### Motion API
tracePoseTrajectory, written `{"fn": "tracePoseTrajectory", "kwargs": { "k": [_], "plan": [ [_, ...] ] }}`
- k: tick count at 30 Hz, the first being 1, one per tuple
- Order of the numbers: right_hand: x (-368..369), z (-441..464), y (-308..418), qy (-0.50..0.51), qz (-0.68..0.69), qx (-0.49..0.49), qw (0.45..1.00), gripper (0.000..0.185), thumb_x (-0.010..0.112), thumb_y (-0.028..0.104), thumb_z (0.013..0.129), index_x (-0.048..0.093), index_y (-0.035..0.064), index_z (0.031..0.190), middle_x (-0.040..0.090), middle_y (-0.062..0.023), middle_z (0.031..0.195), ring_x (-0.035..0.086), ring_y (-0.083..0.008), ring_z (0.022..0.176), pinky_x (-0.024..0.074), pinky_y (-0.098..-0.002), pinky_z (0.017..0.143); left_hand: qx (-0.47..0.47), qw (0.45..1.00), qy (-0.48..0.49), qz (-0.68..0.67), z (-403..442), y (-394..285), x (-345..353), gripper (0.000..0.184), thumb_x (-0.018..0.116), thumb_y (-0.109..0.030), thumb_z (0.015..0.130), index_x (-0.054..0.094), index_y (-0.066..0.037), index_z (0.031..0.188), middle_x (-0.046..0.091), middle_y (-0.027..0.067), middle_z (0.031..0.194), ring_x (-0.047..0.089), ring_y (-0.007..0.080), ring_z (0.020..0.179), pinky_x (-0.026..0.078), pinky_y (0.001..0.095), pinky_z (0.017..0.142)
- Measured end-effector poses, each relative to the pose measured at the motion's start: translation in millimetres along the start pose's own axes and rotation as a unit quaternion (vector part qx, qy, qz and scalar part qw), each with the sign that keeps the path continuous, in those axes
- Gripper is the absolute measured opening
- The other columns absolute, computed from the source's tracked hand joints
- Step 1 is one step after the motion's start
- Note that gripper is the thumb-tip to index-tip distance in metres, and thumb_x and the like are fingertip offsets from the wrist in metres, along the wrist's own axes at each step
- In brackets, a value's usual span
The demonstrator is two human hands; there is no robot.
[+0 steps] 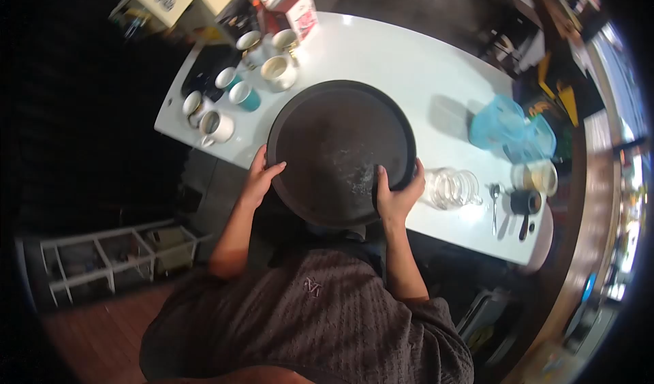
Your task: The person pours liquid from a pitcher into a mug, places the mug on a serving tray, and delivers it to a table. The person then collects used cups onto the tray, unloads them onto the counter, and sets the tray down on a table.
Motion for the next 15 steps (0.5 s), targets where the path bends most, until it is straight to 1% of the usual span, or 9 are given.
{"fn": "tracePoseTrajectory", "kwargs": {
  "k": [1,3,4,5,7,9,11,13,15],
  "plan": [
    [-0.4,-6.7,0.2,0.011,0.052,0.001,0.999,0.076,0.078,0.021,0.079,0.035,-0.0063,0.136,0.043,-0.0236,0.128,0.044,-0.0344,0.119,0.0329,-0.0423,0.105,0.000,1.000,-0.028,-0.006,-20.5,-5.5,0.7,0.077,0.067,-0.006,0.086,0.021,0.005,0.147,0.046,0.0153,0.138,0.049,0.0201,0.124,0.041,0.0310,0.101],
    [-3.9,-22.2,10.0,0.017,0.067,-0.049,0.996,0.071,0.074,0.014,0.083,0.031,-0.0027,0.138,0.044,-0.0187,0.128,0.047,-0.0268,0.116,0.0385,-0.0365,0.100,0.082,0.993,-0.046,-0.077,-60.8,-14.1,-1.5,0.080,0.062,-0.001,0.086,0.013,0.003,0.150,0.037,0.0122,0.147,0.037,0.0204,0.134,0.031,0.0334,0.110],
    [-3.1,-29.0,10.2,0.043,0.110,-0.043,0.992,0.068,0.071,0.012,0.085,0.029,-0.0023,0.137,0.043,-0.0191,0.127,0.046,-0.0264,0.116,0.0376,-0.0365,0.101,0.093,0.987,-0.072,-0.109,-80.3,-11.2,-7.4,0.079,0.059,0.002,0.086,0.013,0.001,0.150,0.033,0.0122,0.149,0.031,0.0200,0.138,0.025,0.0340,0.112],
    [-1.2,-36.0,22.0,0.067,0.183,-0.024,0.981,0.067,0.068,0.011,0.087,0.028,-0.0022,0.138,0.043,-0.0191,0.126,0.046,-0.0262,0.115,0.0372,-0.0371,0.101,0.099,0.982,-0.108,-0.121,-100.6,-11.1,-15.3,0.079,0.059,0.002,0.086,0.013,0.001,0.150,0.033,0.0122,0.149,0.031,0.0200,0.138,0.025,0.0340,0.112],
    [6.2,-47.0,29.0,0.063,0.175,-0.091,0.978,0.066,0.068,0.011,0.087,0.027,-0.0016,0.138,0.044,-0.0183,0.124,0.047,-0.0262,0.111,0.0380,-0.0376,0.100,0.151,0.967,-0.126,-0.161,-141.8,-12.9,-30.4,0.079,0.063,0.000,0.083,0.017,-0.004,0.147,0.037,0.0109,0.144,0.033,0.0206,0.135,0.026,0.0355,0.111],
    [20.4,-57.6,40.3,0.108,0.184,-0.118,0.970,0.063,0.067,0.012,0.088,0.031,-0.0032,0.137,0.046,-0.0171,0.123,0.048,-0.0252,0.110,0.0398,-0.0357,0.098,0.176,0.949,-0.186,-0.185,-182.8,-0.4,-48.8,0.078,0.063,0.000,0.082,0.018,-0.005,0.146,0.037,0.0105,0.143,0.033,0.0206,0.135,0.026,0.0358,0.111],
    [39.1,-74.2,61.6,0.186,0.223,-0.062,0.955,0.056,0.061,0.011,0.090,0.034,-0.0071,0.136,0.043,-0.0210,0.129,0.044,-0.0278,0.119,0.0335,-0.0387,0.105,0.202,0.929,-0.236,-0.203,-225.0,9.2,-65.5,0.078,0.063,0.001,0.081,0.019,-0.007,0.145,0.036,0.0101,0.142,0.033,0.0205,0.135,0.026,0.0361,0.111],
    [58.1,-98.2,84.6,0.227,0.227,-0.081,0.944,0.051,0.059,0.012,0.091,0.039,-0.0082,0.134,0.045,-0.0203,0.129,0.044,-0.0272,0.121,0.0324,-0.0387,0.105,0.229,0.912,-0.303,-0.157,-269.1,14.3,-78.4,0.077,0.058,0.001,0.080,0.019,-0.010,0.145,0.037,0.0112,0.143,0.033,0.0232,0.136,0.026,0.0386,0.111],
    [76.6,-126.1,109.7,0.271,0.244,-0.113,0.924,0.051,0.060,0.014,0.091,0.040,-0.0082,0.133,0.046,-0.0198,0.129,0.044,-0.0268,0.121,0.0328,-0.0386,0.105,0.236,0.882,-0.356,-0.198,-310.5,34.5,-94.0,0.077,0.061,0.001,0.080,0.019,-0.009,0.144,0.037,0.0104,0.141,0.033,0.0224,0.134,0.028,0.0376,0.110]
  ]
}}
Point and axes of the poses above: each hand's wrist, its own z-axis towards the middle knuckle, its own x-axis out of the palm, y = z × x, the point moved 4 cm from there along z, towards the middle knuckle
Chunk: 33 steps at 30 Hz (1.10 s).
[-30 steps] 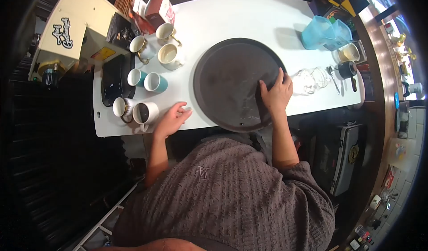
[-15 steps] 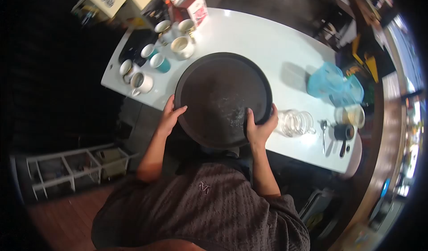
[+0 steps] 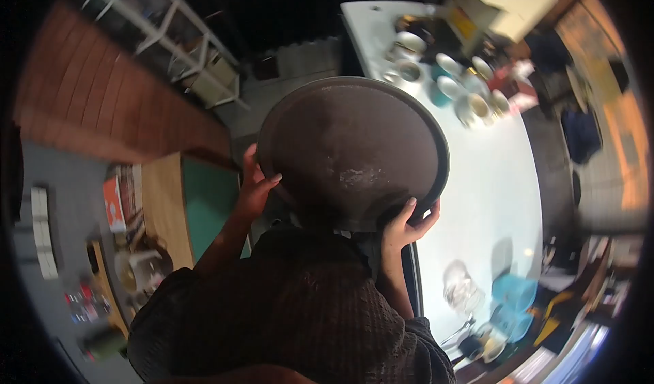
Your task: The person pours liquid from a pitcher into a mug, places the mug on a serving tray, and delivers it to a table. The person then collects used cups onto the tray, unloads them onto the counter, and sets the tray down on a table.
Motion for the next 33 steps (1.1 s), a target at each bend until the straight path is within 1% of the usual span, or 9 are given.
{"fn": "tracePoseTrajectory", "kwargs": {
  "k": [7,15,17,20,22,25,28,29,33],
  "plan": [
    [154.3,-100.5,46.3,0.241,0.096,-0.045,0.965,0.047,0.057,0.004,0.092,0.041,-0.0062,0.136,0.049,-0.0179,0.129,0.050,-0.0242,0.116,0.0382,-0.0351,0.101,0.072,0.966,-0.247,-0.029,-111.1,-43.1,-160.1,0.079,0.065,0.001,0.080,0.018,-0.007,0.143,0.036,0.0114,0.139,0.035,0.0239,0.132,0.030,0.0371,0.109],
    [302.3,-253.3,91.0,0.469,0.116,-0.039,0.875,0.050,0.062,0.009,0.093,0.041,-0.0033,0.137,0.052,-0.0126,0.126,0.056,-0.0176,0.108,0.0452,-0.0279,0.091,0.063,0.905,-0.414,-0.079,-240.6,-51.7,-287.4,0.088,0.062,0.002,0.076,0.013,-0.005,0.149,0.031,0.0139,0.146,0.031,0.0245,0.136,0.028,0.0361,0.111],
    [332.3,-284.1,95.7,0.518,0.043,-0.124,0.845,0.049,0.067,0.015,0.089,0.050,-0.0053,0.130,0.054,-0.0142,0.119,0.054,-0.0242,0.111,0.0421,-0.0351,0.097,0.060,0.893,-0.440,-0.070,-265.0,-43.7,-308.5,0.088,0.061,0.003,0.075,0.014,-0.005,0.149,0.030,0.0142,0.147,0.030,0.0245,0.137,0.028,0.0358,0.111],
    [373.4,-329.1,101.0,0.568,0.009,-0.129,0.813,0.049,0.069,0.021,0.088,0.054,-0.0063,0.125,0.054,-0.0151,0.117,0.055,-0.0263,0.109,0.0427,-0.0365,0.096,0.054,0.851,-0.517,-0.072,-293.3,-24.8,-334.2,0.082,0.064,0.000,0.075,0.024,-0.004,0.146,0.034,0.0140,0.143,0.034,0.0241,0.134,0.033,0.0354,0.108],
    [398.7,-354.4,102.9,0.599,0.019,-0.127,0.790,0.048,0.068,0.023,0.088,0.055,-0.0064,0.124,0.055,-0.0171,0.118,0.055,-0.0277,0.110,0.0431,-0.0371,0.096,-0.052,0.829,-0.556,0.027,-307.1,-16.4,-348.2,0.075,0.067,-0.006,0.075,0.034,-0.002,0.142,0.037,0.0135,0.139,0.042,0.0225,0.124,0.038,0.0348,0.102],
    [436.6,-393.7,101.1,0.643,0.034,-0.156,0.749,0.047,0.068,0.024,0.089,0.056,-0.0063,0.123,0.055,-0.0206,0.117,0.057,-0.0300,0.108,0.0445,-0.0374,0.094,-0.073,0.808,-0.582,-0.053,-315.3,9.6,-369.3,0.065,0.069,-0.010,0.076,0.045,0.000,0.135,0.047,0.0135,0.127,0.051,0.0215,0.108,0.043,0.0349,0.095],
    [473.1,-428.5,92.0,0.682,0.034,-0.186,0.707,0.047,0.068,0.024,0.088,0.056,-0.0069,0.122,0.055,-0.0209,0.117,0.057,-0.0314,0.107,0.0451,-0.0380,0.093,-0.067,0.773,-0.627,-0.076,-308.7,4.9,-377.6,0.059,0.069,-0.013,0.077,0.050,0.000,0.130,0.055,0.0133,0.117,0.056,0.0224,0.098,0.044,0.0350,0.092],
    [484.7,-440.1,87.5,0.711,0.035,-0.150,0.686,0.046,0.068,0.024,0.088,0.057,-0.0065,0.121,0.056,-0.0211,0.116,0.058,-0.0326,0.107,0.0452,-0.0389,0.092,-0.066,0.764,-0.637,-0.078,-304.9,5.0,-382.0,0.059,0.069,-0.013,0.077,0.050,0.000,0.130,0.055,0.0133,0.117,0.056,0.0224,0.098,0.044,0.0350,0.092],
    [525.6,-482.8,77.5,0.749,0.034,-0.220,0.624,0.059,0.069,0.034,0.086,0.053,-0.0047,0.128,0.054,-0.0222,0.117,0.054,-0.0380,0.112,0.0429,-0.0449,0.096,-0.120,0.705,-0.697,-0.046,-298.5,35.8,-407.0,0.063,0.069,-0.020,0.078,0.045,0.001,0.133,0.060,0.0129,0.113,0.057,0.0215,0.101,0.043,0.0343,0.088]
  ]
}}
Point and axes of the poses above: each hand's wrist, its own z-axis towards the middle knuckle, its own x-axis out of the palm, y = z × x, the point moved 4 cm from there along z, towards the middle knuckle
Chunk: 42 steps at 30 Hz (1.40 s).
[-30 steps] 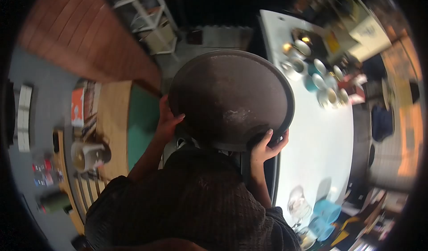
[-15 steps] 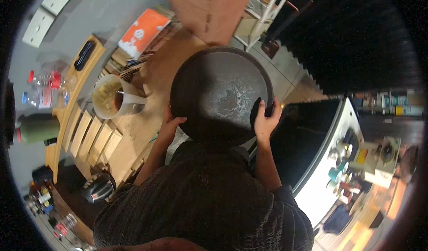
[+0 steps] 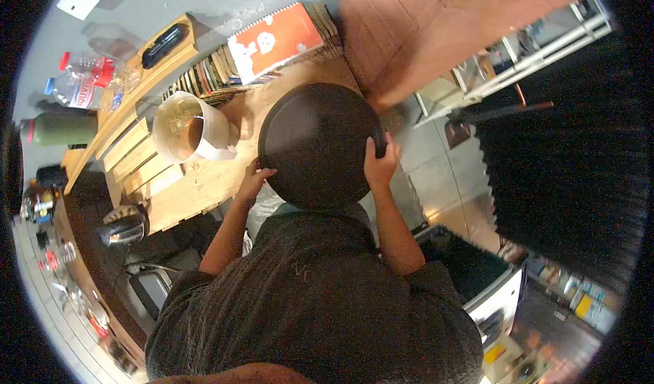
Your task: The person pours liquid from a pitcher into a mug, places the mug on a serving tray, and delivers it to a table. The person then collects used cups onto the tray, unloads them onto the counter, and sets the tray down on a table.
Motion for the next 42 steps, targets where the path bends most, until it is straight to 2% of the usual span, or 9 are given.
{"fn": "tracePoseTrajectory", "kwargs": {
  "k": [7,14,27,29,32,36,39,40,42],
  "plan": [
    [44.9,49.0,-3.7,0.150,0.018,-0.007,0.988,0.070,0.067,0.040,0.087,0.043,-0.0020,0.137,0.042,-0.0247,0.132,0.042,-0.0397,0.124,0.0384,-0.0495,0.100,-0.035,0.989,-0.139,0.025,34.4,36.4,8.5,0.057,0.068,-0.026,0.071,0.056,0.001,0.120,0.062,0.0178,0.108,0.048,0.0332,0.112,0.036,0.0391,0.101],
    [71.8,73.1,-12.1,0.184,-0.051,-0.073,0.979,0.077,0.067,0.045,0.085,0.041,-0.0027,0.139,0.041,-0.0266,0.134,0.038,-0.0412,0.127,0.0301,-0.0533,0.105,-0.024,0.983,-0.166,-0.071,32.4,7.4,16.9,0.043,0.069,-0.021,0.077,0.063,0.007,0.110,0.066,0.0184,0.102,0.060,0.0215,0.097,0.047,0.0318,0.087],
    [82.8,84.4,-13.1,0.295,-0.083,-0.048,0.951,0.096,0.067,0.056,0.080,0.026,0.0005,0.147,0.034,-0.0256,0.146,0.031,-0.0397,0.137,0.0126,-0.0562,0.114,0.026,0.986,-0.143,-0.076,38.4,-9.6,10.2,0.041,0.059,-0.023,0.082,0.061,-0.004,0.119,0.064,0.0064,0.111,0.056,0.0196,0.102,0.039,0.0347,0.092],
    [84.1,85.1,-23.6,0.307,-0.075,-0.039,0.948,0.097,0.066,0.058,0.080,0.026,0.0000,0.147,0.034,-0.0255,0.147,0.029,-0.0393,0.139,0.0123,-0.0556,0.114,-0.019,0.984,-0.133,-0.118,33.6,-16.4,6.5,0.041,0.063,-0.023,0.079,0.063,0.000,0.113,0.066,0.0071,0.099,0.056,0.0154,0.087,0.043,0.0286,0.074],
    [88.3,84.2,-31.3,0.277,0.166,-0.013,0.946,0.085,0.073,0.032,0.084,0.027,-0.0023,0.146,0.035,-0.0253,0.147,0.036,-0.0349,0.137,0.0309,-0.0443,0.111,-0.006,0.991,-0.101,-0.086,26.4,-24.3,0.8,0.041,0.063,-0.026,0.080,0.064,-0.004,0.114,0.065,0.0044,0.097,0.053,0.0122,0.083,0.038,0.0264,0.070],
    [61.3,67.3,-10.8,0.178,0.158,0.076,0.968,0.059,0.066,0.011,0.089,0.038,-0.0039,0.139,0.050,-0.0238,0.136,0.055,-0.0250,0.118,0.0460,-0.0332,0.096,0.137,0.989,-0.046,0.022,19.5,1.1,-8.6,0.074,0.067,-0.022,0.086,0.032,-0.005,0.148,0.045,0.0143,0.143,0.048,0.0238,0.124,0.034,0.0389,0.106],
    [59.3,46.4,-18.4,0.127,0.147,0.031,0.980,0.045,0.064,0.008,0.090,0.048,-0.0054,0.129,0.064,-0.0197,0.116,0.063,-0.0205,0.101,0.0504,-0.0311,0.086,0.128,0.982,0.049,0.128,-16.2,-4.7,-19.2,0.066,0.066,-0.017,0.089,0.036,-0.003,0.146,0.051,0.0144,0.137,0.051,0.0221,0.122,0.039,0.0351,0.103],
    [58.1,36.7,-14.2,0.093,0.170,-0.006,0.981,0.036,0.065,0.007,0.089,0.054,-0.0068,0.121,0.070,-0.0128,0.092,0.067,-0.0170,0.086,0.0522,-0.0278,0.077,0.129,0.988,0.074,0.037,-21.5,4.2,-23.8,0.047,0.064,-0.017,0.093,0.050,0.000,0.135,0.062,0.0113,0.118,0.060,0.0175,0.105,0.048,0.0292,0.089],
    [48.9,12.4,0.9,0.097,0.204,0.055,0.973,0.036,0.066,0.008,0.089,0.055,-0.0070,0.120,0.069,-0.0105,0.086,0.067,-0.0155,0.080,0.0521,-0.0265,0.072,0.098,0.990,0.098,0.030,-32.1,10.3,-36.5,0.037,0.062,-0.016,0.094,0.056,0.000,0.127,0.065,0.0087,0.107,0.061,0.0145,0.093,0.049,0.0275,0.081]
  ]
}}
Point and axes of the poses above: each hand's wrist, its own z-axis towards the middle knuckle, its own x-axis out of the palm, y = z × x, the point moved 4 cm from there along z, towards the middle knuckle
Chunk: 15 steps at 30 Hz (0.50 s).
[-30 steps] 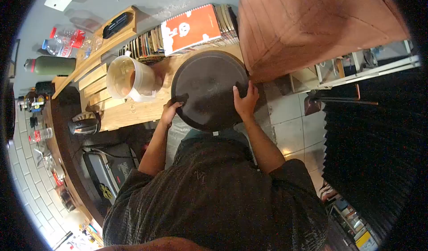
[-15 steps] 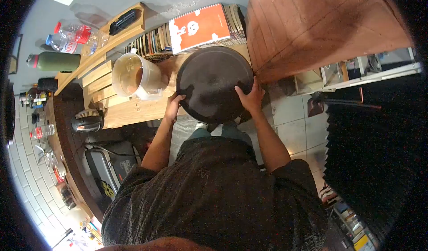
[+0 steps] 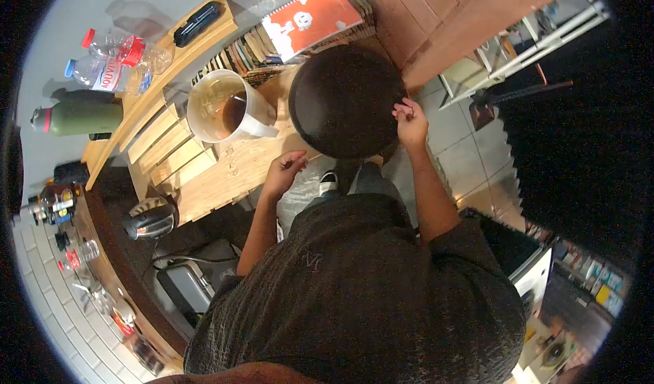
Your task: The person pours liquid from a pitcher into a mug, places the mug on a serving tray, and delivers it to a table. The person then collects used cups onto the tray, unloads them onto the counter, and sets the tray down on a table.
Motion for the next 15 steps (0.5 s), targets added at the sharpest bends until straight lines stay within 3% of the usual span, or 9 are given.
{"fn": "tracePoseTrajectory", "kwargs": {
  "k": [1,2,3,5,7,9,11,15],
  "plan": [
    [2.5,-15.5,10.7,0.006,0.042,0.054,0.998,0.036,0.067,0.008,0.088,0.055,-0.0072,0.118,0.067,-0.0083,0.080,0.066,-0.0140,0.073,0.0521,-0.0252,0.066,-0.032,0.999,0.012,-0.016,-9.0,-3.1,-2.7,0.028,0.061,-0.015,0.095,0.062,0.000,0.119,0.068,0.0061,0.097,0.061,0.0116,0.082,0.049,0.0258,0.074],
    [2.2,-30.3,17.2,-0.005,0.041,0.059,0.997,0.036,0.067,0.008,0.088,0.055,-0.0072,0.118,0.067,-0.0083,0.080,0.066,-0.0140,0.073,0.0521,-0.0252,0.066,-0.030,0.999,-0.004,-0.046,-18.5,-8.8,-0.6,0.017,0.062,-0.016,0.094,0.068,-0.001,0.099,0.062,-0.0010,0.072,0.053,0.0076,0.061,0.044,0.0238,0.057],
    [1.3,-44.2,20.8,-0.017,0.057,0.094,0.994,0.037,0.070,0.010,0.087,0.056,-0.0073,0.117,0.067,-0.0074,0.078,0.064,-0.0123,0.066,0.0509,-0.0244,0.061,-0.031,0.999,0.007,-0.042,-24.0,-12.3,-4.4,0.017,0.062,-0.016,0.094,0.068,-0.001,0.099,0.062,-0.0010,0.072,0.053,0.0076,0.061,0.044,0.0238,0.057],
    [-5.2,-67.9,32.6,-0.042,0.074,0.130,0.988,0.037,0.072,0.011,0.086,0.057,-0.0074,0.115,0.066,-0.0065,0.076,0.062,-0.0106,0.059,0.0498,-0.0235,0.056,-0.137,0.989,0.054,-0.011,-29.6,-11.5,-8.2,0.024,0.061,-0.026,0.096,0.067,-0.003,0.089,0.055,-0.0012,0.062,0.048,0.0084,0.055,0.040,0.0257,0.053],
    [-17.0,-91.1,47.4,-0.064,-0.015,0.170,0.983,0.034,0.075,0.017,0.084,0.062,-0.0053,0.106,0.062,-0.0025,0.067,0.054,-0.0081,0.051,0.0449,-0.0230,0.050,-0.142,0.986,0.070,0.055,-31.5,-31.1,-6.3,0.027,0.063,-0.027,0.094,0.065,-0.004,0.080,0.049,-0.0024,0.059,0.045,0.0078,0.053,0.038,0.0262,0.051],
    [-39.5,-109.4,41.2,-0.102,-0.020,0.171,0.980,0.029,0.074,0.020,0.085,0.065,-0.0034,0.100,0.059,0.0000,0.063,0.050,-0.0065,0.050,0.0415,-0.0225,0.049,-0.144,0.977,0.090,0.126,-25.6,-27.8,-2.3,0.031,0.064,-0.029,0.092,0.062,-0.005,0.071,0.044,-0.0037,0.055,0.043,0.0072,0.051,0.036,0.0268,0.050],
    [-69.7,-129.8,26.0,-0.146,-0.023,0.175,0.973,0.026,0.074,0.022,0.085,0.067,-0.0015,0.094,0.055,0.0025,0.058,0.046,-0.0049,0.050,0.0380,-0.0221,0.048,-0.011,0.988,0.108,0.112,-9.3,-12.4,3.2,0.032,0.065,-0.027,0.088,0.058,-0.006,0.064,0.043,-0.0041,0.055,0.042,0.0073,0.052,0.034,0.0268,0.049],
    [-124.3,-171.2,11.9,-0.223,-0.039,0.138,0.964,0.021,0.072,0.022,0.087,0.070,0.0016,0.085,0.049,0.0059,0.055,0.039,-0.0032,0.051,0.0319,-0.0229,0.048,0.007,0.972,0.180,0.151,2.9,-38.0,42.6,0.027,0.061,-0.019,0.087,0.056,-0.006,0.064,0.045,-0.0039,0.058,0.041,0.0076,0.055,0.033,0.0264,0.051]
  ]
}}
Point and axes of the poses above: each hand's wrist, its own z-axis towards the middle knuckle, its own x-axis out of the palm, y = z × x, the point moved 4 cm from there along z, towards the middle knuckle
